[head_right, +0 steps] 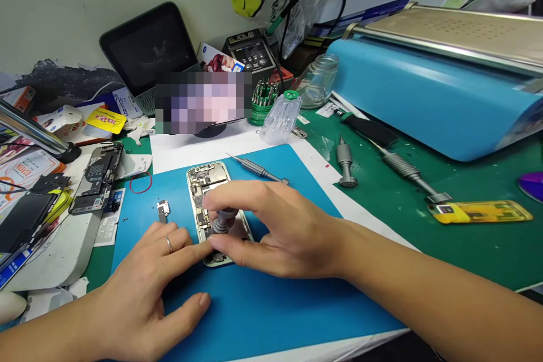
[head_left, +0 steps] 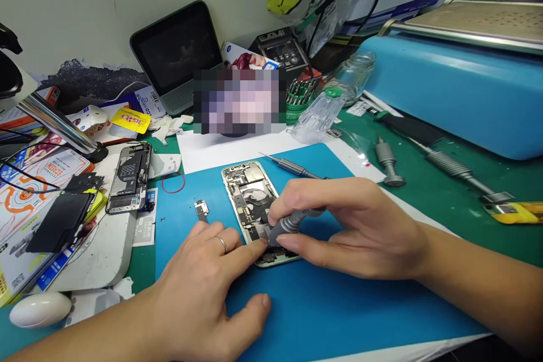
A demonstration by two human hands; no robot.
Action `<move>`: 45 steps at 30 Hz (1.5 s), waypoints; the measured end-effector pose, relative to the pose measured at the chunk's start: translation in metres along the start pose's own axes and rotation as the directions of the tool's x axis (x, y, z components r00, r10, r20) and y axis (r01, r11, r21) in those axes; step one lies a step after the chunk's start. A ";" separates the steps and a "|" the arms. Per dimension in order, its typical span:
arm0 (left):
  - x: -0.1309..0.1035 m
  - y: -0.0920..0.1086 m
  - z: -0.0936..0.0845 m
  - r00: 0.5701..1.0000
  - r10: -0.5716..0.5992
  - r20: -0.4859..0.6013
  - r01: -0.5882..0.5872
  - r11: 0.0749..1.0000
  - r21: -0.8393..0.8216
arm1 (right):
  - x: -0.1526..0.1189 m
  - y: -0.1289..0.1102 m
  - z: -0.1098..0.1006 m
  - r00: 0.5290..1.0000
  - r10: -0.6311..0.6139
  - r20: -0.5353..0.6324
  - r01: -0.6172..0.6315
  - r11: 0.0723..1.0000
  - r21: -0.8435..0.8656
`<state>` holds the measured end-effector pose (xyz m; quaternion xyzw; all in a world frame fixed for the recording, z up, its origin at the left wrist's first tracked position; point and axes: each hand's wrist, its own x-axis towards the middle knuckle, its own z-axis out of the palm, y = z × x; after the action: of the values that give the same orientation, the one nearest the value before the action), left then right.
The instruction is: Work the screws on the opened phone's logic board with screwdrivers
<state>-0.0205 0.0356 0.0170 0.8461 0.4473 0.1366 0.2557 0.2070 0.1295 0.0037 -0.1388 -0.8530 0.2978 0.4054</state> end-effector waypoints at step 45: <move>0.002 0.003 -0.005 0.996 -0.094 -0.008 0.090 0.974 -0.207 | -0.006 0.005 0.005 0.989 -0.126 -0.073 0.125 0.992 -0.010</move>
<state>-0.0197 0.0380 0.0227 0.7922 0.4715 0.1776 0.3442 0.2070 0.1281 -0.0058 -0.0968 -0.8454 0.2642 0.4540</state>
